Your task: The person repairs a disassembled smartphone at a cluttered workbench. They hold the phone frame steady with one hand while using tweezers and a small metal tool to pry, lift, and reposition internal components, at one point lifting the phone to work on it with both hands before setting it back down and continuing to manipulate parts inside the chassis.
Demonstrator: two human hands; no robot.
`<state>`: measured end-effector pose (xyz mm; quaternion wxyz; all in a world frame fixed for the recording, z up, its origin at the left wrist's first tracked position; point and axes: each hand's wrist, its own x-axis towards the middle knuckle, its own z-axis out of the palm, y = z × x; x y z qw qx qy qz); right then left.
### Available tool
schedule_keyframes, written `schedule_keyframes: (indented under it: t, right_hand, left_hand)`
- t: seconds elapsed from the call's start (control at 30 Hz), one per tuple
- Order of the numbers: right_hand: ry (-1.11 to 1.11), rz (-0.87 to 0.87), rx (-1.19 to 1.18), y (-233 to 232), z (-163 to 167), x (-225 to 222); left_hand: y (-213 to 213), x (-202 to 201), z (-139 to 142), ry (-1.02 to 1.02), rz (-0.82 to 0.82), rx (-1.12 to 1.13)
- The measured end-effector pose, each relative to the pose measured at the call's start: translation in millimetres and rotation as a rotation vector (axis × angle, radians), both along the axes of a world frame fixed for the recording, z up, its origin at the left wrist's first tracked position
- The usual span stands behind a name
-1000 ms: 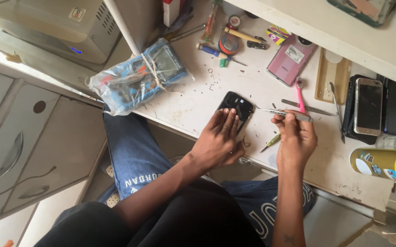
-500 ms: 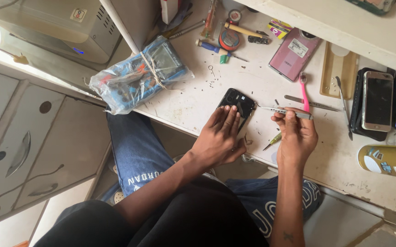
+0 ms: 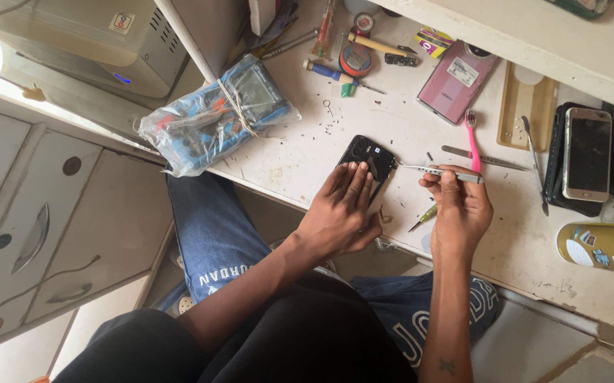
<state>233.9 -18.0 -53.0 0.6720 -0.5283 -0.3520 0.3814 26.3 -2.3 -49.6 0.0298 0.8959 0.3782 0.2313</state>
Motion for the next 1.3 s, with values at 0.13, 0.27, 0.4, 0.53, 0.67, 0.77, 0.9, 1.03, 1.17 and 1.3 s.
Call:
schedule_keyframes:
  t: [0.13, 0.27, 0.4, 0.53, 0.67, 0.77, 0.9, 1.03, 1.17, 1.3]
  right_hand:
    - [-0.012, 0.011, -0.022, -2, 4, -1]
    - [-0.028, 0.003, -0.031, -5, 13, -1]
    - [-0.119, 0.025, 0.025, -1, 32, -5]
    - [-0.373, 0.171, 0.078, 22, 53, -23]
    - [-0.747, 0.294, 0.145, 53, 71, -48]
    - [-0.818, 0.415, 0.202, 72, 81, -59]
    - [-0.854, 0.422, 0.199, 87, 85, -68]
    - [-0.836, 0.406, 0.147, 91, 80, -71]
    - [-0.815, 0.386, 0.115, 98, 75, -73]
    - [-0.857, 0.377, 0.095, 101, 74, -74]
  left_hand:
    - [-1, 0, 0, -0.012, 0.007, 0.002]
    - [0, 0, -1, -0.006, 0.004, 0.003]
    - [0, 1, 1, -0.003, 0.010, 0.035]
    - [-1, 0, 4, 0.030, 0.007, 0.028]
    - [-2, 0, 7, 0.007, 0.010, 0.036]
    - [-2, 1, 7, -0.024, 0.008, 0.029]
    - [-3, 4, 7, -0.045, 0.018, 0.032]
    - [-3, 4, 5, -0.054, 0.013, 0.018]
    - [-3, 6, 4, -0.078, 0.018, 0.021]
    - [-4, 7, 4, -0.087, 0.031, 0.038]
